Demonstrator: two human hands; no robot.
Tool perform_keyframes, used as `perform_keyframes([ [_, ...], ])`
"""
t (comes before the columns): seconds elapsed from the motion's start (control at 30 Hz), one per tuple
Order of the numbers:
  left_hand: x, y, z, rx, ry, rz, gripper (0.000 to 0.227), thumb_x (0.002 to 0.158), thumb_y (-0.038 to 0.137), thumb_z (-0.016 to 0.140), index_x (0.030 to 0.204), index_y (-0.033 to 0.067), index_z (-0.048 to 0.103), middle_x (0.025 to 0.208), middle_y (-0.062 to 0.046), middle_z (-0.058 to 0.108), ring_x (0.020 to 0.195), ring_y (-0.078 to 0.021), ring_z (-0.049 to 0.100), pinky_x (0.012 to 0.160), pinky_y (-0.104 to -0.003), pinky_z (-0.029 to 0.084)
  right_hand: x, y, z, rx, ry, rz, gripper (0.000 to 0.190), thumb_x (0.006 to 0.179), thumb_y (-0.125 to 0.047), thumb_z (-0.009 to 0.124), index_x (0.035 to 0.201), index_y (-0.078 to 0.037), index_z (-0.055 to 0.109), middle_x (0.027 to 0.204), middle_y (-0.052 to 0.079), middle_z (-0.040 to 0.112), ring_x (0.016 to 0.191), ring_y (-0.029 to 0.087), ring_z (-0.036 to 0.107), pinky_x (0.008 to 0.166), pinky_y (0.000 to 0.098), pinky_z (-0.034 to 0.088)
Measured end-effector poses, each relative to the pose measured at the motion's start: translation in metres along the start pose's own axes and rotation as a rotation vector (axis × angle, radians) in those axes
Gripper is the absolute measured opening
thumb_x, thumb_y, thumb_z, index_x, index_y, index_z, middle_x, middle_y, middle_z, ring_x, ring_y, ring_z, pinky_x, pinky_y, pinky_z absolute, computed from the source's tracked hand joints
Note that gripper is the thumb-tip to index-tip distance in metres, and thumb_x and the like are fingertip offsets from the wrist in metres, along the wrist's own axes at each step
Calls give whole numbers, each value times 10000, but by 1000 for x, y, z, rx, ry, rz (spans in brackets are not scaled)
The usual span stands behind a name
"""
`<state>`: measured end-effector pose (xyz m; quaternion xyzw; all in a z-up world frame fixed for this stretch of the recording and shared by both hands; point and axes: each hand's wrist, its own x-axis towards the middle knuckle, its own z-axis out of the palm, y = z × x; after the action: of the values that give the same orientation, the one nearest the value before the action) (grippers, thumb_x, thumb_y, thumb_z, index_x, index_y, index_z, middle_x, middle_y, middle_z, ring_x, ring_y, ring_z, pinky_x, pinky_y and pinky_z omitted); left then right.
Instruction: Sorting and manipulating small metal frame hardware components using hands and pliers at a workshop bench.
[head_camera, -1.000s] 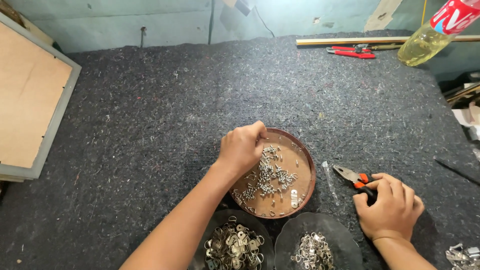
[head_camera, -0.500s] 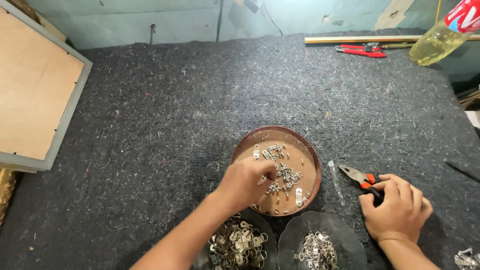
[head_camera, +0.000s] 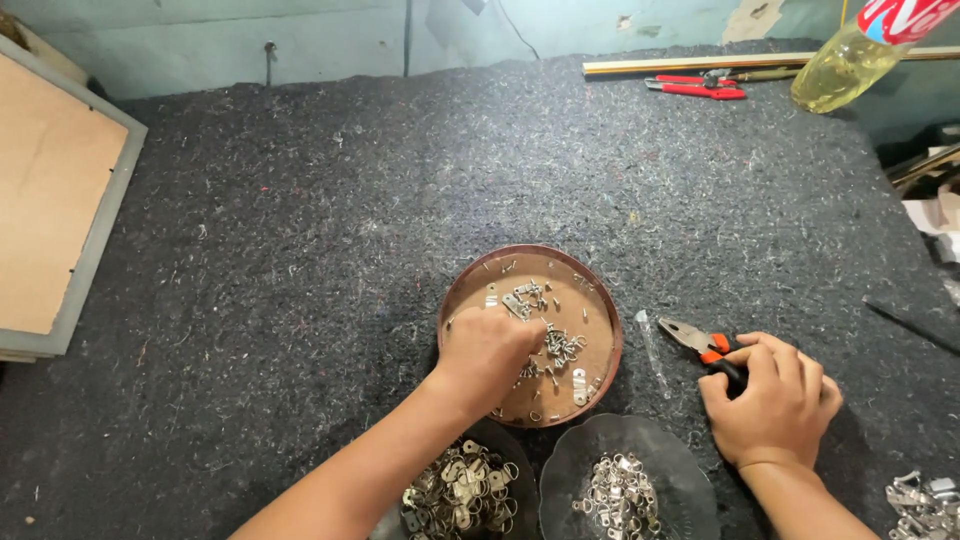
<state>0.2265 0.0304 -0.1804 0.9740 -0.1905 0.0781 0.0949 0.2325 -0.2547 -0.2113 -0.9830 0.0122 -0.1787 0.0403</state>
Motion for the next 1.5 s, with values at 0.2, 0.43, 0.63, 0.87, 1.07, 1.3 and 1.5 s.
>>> perform_keyframes([
  [0.2, 6, 14, -6, 91, -111, -35, 240, 600, -38, 666, 563, 158, 531, 446, 32, 476, 417, -109, 449, 325, -268, 371, 2, -2, -4, 19, -63, 36, 131, 671, -310, 501, 724, -230, 590, 1084, -137, 582, 1085, 153, 494, 946, 358, 293],
  [0.43, -2, 23, -33, -371, 38, -389, 127, 618, 136, 717, 636, 202, 609, 593, 40, 603, 654, -165, 571, 516, -340, 445, 0, 0, -3, 42, -49, 29, 134, 676, -328, 504, 714, -228, 584, 1067, -143, 577, 1065, 140, 488, 938, 339, 283],
  [0.63, -31, 63, -86, -1198, 87, -958, 112, 713, 89, 640, 754, 116, 539, 707, -22, 627, 686, -124, 625, 645, -273, 513, -3, 2, -3, 36, 45, -19, 132, 698, -346, 507, 725, -245, 587, 1058, -156, 588, 1049, 136, 510, 909, 337, 295],
  [0.87, -76, 110, -135, -1495, 120, -1194, 245, 731, 131, 644, 971, 84, 667, 929, -49, 662, 897, -145, 618, 780, -288, 490, -2, 1, -12, 123, -59, 15, 209, 706, -363, 482, 826, -226, 585, 1071, -106, 577, 1087, 165, 468, 898, 343, 246],
  [1.07, -115, 136, -136, -1572, 316, -1114, 178, 749, 83, 607, 902, 34, 685, 849, -69, 685, 834, -143, 652, 762, -250, 508, -8, 11, -11, 241, 0, -65, 275, 713, -316, 507, 925, -155, 576, 1069, -36, 594, 1077, 224, 481, 904, 388, 260],
  [1.3, -138, 161, -150, -1591, 377, -1055, 145, 749, 111, 591, 876, 63, 643, 844, -68, 659, 842, -151, 642, 828, -292, 521, -6, 23, 2, 246, -10, -195, 267, 761, -264, 485, 968, -138, 595, 1156, 16, 562, 1119, 260, 452, 930, 426, 285],
  [1.5, -150, 174, -154, -1559, 431, -974, 139, 725, 113, 597, 851, 68, 632, 799, -85, 680, 787, -147, 647, 760, -277, 504, -13, 3, -65, 249, -274, -28, 423, 698, -289, 542, 1099, -157, 568, 1139, 57, 501, 1090, 275, 451, 837, 534, 262],
])
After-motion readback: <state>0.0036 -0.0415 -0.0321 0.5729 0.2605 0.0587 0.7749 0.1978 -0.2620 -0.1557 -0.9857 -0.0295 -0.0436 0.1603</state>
